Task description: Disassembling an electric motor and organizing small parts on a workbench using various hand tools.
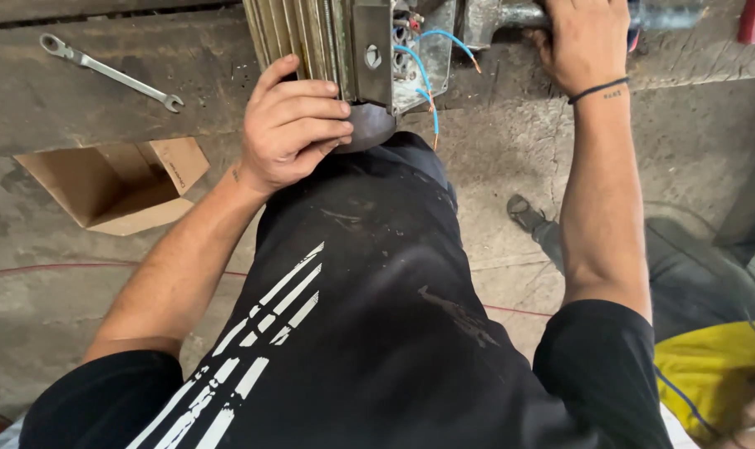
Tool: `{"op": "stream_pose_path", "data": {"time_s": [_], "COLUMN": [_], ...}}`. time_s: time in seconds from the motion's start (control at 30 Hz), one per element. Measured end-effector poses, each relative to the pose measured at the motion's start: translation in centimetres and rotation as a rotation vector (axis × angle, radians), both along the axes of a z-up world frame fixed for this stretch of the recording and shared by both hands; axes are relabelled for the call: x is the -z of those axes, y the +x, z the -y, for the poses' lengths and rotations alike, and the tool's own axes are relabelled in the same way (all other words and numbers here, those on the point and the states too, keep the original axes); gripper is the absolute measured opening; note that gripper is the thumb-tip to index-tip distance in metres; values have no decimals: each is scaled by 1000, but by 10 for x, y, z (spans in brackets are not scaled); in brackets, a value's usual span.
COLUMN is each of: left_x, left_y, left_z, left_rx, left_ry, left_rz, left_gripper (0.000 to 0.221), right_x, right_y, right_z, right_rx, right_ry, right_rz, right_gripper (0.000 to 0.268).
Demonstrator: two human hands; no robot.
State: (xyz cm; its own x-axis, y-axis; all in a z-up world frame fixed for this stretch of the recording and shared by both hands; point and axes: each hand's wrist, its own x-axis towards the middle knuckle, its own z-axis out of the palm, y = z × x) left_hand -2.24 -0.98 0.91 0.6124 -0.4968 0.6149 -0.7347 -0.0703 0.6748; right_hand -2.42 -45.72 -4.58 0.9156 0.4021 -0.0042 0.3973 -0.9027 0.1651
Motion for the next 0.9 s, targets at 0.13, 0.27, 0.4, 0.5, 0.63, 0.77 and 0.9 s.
{"op": "stream_pose_path", "data": {"time_s": [0.13,0.27,0.4,0.5,0.63,0.77,0.9], "left_x": [7,6,8,12,0,1,-2], "left_y": [1,4,8,9,9,7,7], "left_z": [-1,-1,-5,-9,-11,-11,-11], "left_rx": [9,36,75,101,129,121,67], "left_ry": [-28,-54,-53,-73,-81,-86,-123], "left_rz": [-23,-24,-11,-24,-111,-110,-103], "left_gripper": [3,6,13,15,10,6,5], "right_x": [-35,-58,-101,-146,-150,-153,-154], "right_y": [-24,-95,-168,-189,-230,-197,-181], "right_z": [-17,-55,-134,-203,-254,-295,-316], "right_rx": [111,344,685,783,953,875,956], "right_ry": [-101,193,875,1099,1070,947,915], "right_rz": [-17,-12,-1,-98,-335,-315,-294], "right_gripper": [38,47,25,39,44,58,58]}}
